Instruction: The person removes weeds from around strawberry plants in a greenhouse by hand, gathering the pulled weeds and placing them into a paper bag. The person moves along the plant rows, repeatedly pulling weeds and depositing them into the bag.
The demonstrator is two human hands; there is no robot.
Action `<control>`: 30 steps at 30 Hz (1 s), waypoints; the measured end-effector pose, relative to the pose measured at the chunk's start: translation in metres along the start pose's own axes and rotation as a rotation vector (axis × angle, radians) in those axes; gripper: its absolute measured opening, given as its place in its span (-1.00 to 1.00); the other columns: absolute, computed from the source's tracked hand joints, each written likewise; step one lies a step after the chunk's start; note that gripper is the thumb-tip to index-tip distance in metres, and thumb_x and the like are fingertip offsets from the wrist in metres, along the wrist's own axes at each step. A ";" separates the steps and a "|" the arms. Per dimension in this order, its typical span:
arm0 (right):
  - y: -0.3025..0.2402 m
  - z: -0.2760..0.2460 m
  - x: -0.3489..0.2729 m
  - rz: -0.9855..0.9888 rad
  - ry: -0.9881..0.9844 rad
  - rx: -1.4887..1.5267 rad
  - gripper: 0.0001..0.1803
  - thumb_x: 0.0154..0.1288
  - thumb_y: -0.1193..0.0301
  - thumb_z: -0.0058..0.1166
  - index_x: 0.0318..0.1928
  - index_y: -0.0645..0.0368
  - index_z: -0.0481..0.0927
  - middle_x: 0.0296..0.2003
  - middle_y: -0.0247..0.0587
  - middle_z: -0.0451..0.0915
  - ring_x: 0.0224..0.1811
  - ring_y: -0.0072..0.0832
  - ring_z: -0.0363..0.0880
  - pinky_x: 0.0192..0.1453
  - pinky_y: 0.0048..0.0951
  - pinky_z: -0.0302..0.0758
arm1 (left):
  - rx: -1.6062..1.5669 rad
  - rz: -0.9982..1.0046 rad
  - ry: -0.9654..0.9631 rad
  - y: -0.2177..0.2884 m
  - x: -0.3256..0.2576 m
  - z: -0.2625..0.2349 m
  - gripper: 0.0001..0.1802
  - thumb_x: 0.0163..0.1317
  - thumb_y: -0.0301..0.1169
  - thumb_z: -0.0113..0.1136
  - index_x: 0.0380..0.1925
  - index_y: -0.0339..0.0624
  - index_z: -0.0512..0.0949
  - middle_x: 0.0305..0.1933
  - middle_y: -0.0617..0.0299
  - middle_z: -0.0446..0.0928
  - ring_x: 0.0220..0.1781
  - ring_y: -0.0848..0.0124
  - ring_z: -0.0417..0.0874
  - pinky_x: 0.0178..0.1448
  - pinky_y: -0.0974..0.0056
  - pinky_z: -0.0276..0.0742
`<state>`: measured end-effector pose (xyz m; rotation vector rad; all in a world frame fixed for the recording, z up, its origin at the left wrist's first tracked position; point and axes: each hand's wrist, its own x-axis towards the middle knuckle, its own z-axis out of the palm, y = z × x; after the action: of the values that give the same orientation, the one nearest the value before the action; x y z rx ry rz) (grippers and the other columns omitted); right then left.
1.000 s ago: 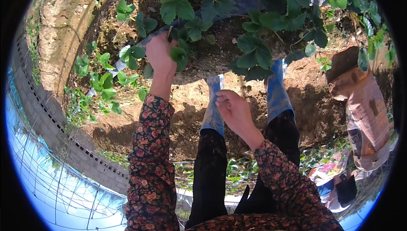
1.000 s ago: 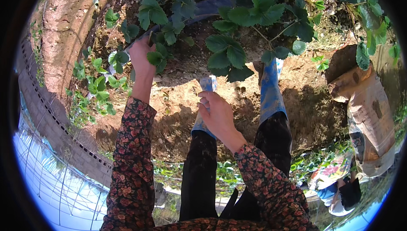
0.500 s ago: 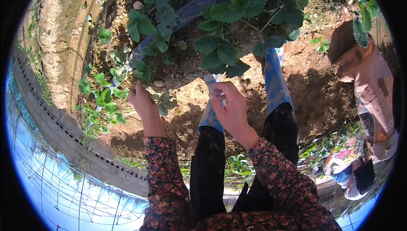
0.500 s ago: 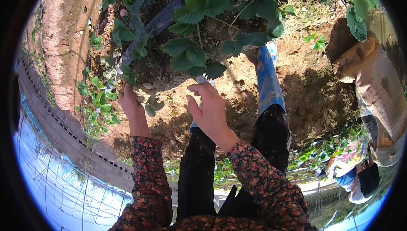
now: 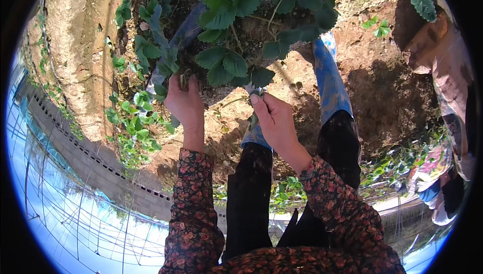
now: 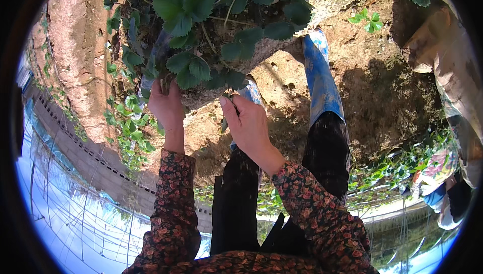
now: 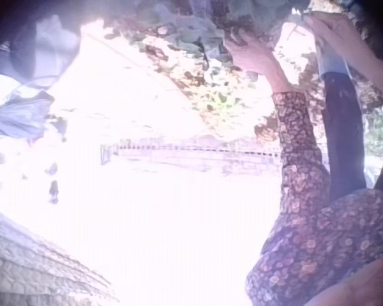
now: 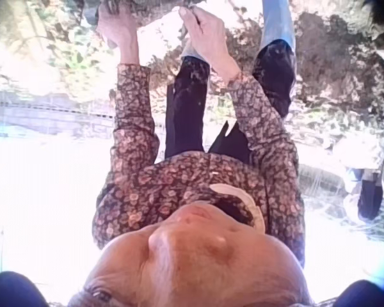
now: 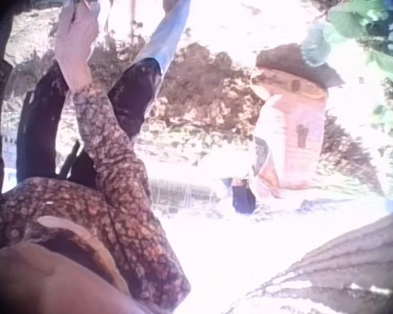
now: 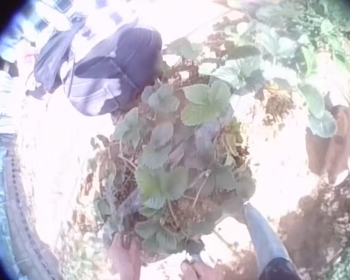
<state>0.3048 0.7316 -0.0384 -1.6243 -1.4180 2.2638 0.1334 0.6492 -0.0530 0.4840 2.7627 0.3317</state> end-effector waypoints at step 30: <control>0.000 0.006 0.004 0.233 0.053 0.498 -0.80 0.42 0.42 -0.21 -0.14 0.23 0.47 -0.59 -0.43 0.36 -0.60 -0.69 0.31 -0.48 -0.63 0.33 | -0.062 -0.067 -0.017 0.006 -0.012 -0.009 -0.79 0.10 -0.47 0.18 -0.23 -0.20 0.60 -0.45 0.14 0.61 -0.51 0.43 0.60 -0.43 0.36 0.46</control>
<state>0.2988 0.7296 -0.0414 -1.7192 -0.5992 2.4029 0.1427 0.6489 -0.0394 0.3759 2.7360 0.3938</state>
